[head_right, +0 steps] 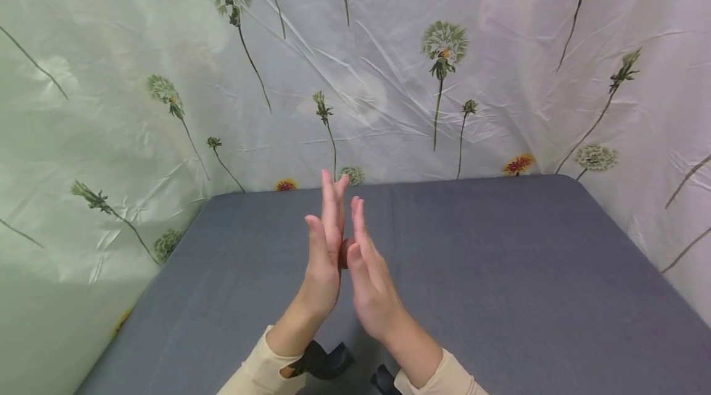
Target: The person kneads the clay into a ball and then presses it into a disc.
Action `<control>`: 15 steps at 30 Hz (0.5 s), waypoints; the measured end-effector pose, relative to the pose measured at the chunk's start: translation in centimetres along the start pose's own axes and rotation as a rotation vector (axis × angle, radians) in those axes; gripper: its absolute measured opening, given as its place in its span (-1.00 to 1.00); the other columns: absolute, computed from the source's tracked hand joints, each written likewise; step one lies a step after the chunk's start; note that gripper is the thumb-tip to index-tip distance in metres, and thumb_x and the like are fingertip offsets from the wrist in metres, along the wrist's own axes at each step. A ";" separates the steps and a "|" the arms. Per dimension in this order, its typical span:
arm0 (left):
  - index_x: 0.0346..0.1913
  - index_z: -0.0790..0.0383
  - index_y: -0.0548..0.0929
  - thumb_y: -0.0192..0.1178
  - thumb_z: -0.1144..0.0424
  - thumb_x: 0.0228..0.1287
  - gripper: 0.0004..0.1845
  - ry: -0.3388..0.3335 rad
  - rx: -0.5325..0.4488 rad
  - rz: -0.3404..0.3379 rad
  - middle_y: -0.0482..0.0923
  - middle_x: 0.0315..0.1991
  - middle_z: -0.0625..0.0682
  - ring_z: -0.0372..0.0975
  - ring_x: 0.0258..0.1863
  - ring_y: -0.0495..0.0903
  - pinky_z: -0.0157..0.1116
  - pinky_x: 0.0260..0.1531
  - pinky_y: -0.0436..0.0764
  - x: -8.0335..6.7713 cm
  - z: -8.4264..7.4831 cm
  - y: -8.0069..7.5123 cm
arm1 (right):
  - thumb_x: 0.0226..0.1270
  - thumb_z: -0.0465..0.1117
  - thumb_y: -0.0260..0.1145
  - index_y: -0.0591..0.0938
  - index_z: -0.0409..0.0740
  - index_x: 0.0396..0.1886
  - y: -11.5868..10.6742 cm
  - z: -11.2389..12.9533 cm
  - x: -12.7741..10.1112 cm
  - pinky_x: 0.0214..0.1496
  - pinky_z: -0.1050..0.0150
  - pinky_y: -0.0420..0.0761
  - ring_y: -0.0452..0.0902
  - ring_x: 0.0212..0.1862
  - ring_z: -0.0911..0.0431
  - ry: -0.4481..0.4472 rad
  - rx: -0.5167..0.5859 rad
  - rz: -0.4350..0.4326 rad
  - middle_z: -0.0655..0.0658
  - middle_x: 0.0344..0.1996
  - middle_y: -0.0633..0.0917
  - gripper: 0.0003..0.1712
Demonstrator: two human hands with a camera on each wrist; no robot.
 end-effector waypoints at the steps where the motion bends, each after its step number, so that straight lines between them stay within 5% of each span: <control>1: 0.71 -0.40 -0.49 -0.69 -0.65 0.43 -0.09 -0.007 -0.018 -0.012 -0.33 0.78 -0.23 -0.11 0.78 -0.17 0.26 0.64 0.04 0.2 0.1 -0.5 | 0.85 0.01 -0.54 -0.26 -0.04 0.80 0.4 0.2 -0.1 0.66 0.56 -0.05 -0.28 0.77 0.22 -0.006 -0.004 0.002 -0.09 0.80 -0.16 -0.32; 4: 0.71 -0.44 -0.47 -0.65 -0.71 0.38 -0.05 -0.045 -0.056 -0.058 -0.26 0.78 -0.23 -0.13 0.78 -0.20 0.16 0.57 0.26 0.8 0.7 -1.9 | 0.86 0.00 -0.51 -0.21 -0.01 0.80 1.4 1.0 -0.6 0.68 0.54 -0.13 -0.32 0.79 0.14 -0.022 -0.028 0.023 -0.02 0.80 -0.15 -0.33; 8: 0.72 -0.45 -0.43 -0.62 -0.72 0.36 -0.03 -0.098 -0.126 -0.082 -0.17 0.78 -0.17 -0.11 0.78 -0.17 0.14 0.58 0.30 1.3 1.9 -3.0 | 0.85 0.00 -0.48 -0.16 -0.02 0.80 2.2 2.2 -0.8 0.71 0.49 -0.27 -0.42 0.80 0.04 -0.060 -0.061 0.059 -0.03 0.80 -0.17 -0.33; 9: 0.73 -0.43 -0.43 -0.61 -0.71 0.38 -0.03 -0.105 -0.147 -0.069 -0.16 0.78 -0.14 -0.09 0.78 -0.16 0.20 0.66 0.11 1.3 2.1 -2.8 | 0.85 0.00 -0.48 -0.16 -0.04 0.80 2.2 2.5 -0.8 0.72 0.47 -0.28 -0.44 0.80 0.02 -0.075 -0.069 0.058 -0.07 0.80 -0.16 -0.33; 15: 0.74 -0.34 -0.43 -0.64 -0.64 0.44 -0.06 -0.149 -0.213 0.078 -0.29 0.80 -0.17 -0.14 0.78 -0.09 0.13 0.70 0.05 0.8 3.5 0.0 | 0.85 0.05 -0.48 -0.06 -0.19 0.78 0.1 3.6 -0.2 0.77 0.36 -0.29 -0.32 0.80 -0.04 -0.172 -0.121 -0.038 -0.29 0.77 -0.05 -0.29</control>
Point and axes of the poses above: each hand's wrist, its own x-axis towards the middle knuckle, its own y-axis out of the palm, z = x × y, the point moved 7 cm from there along x, towards the middle knuckle
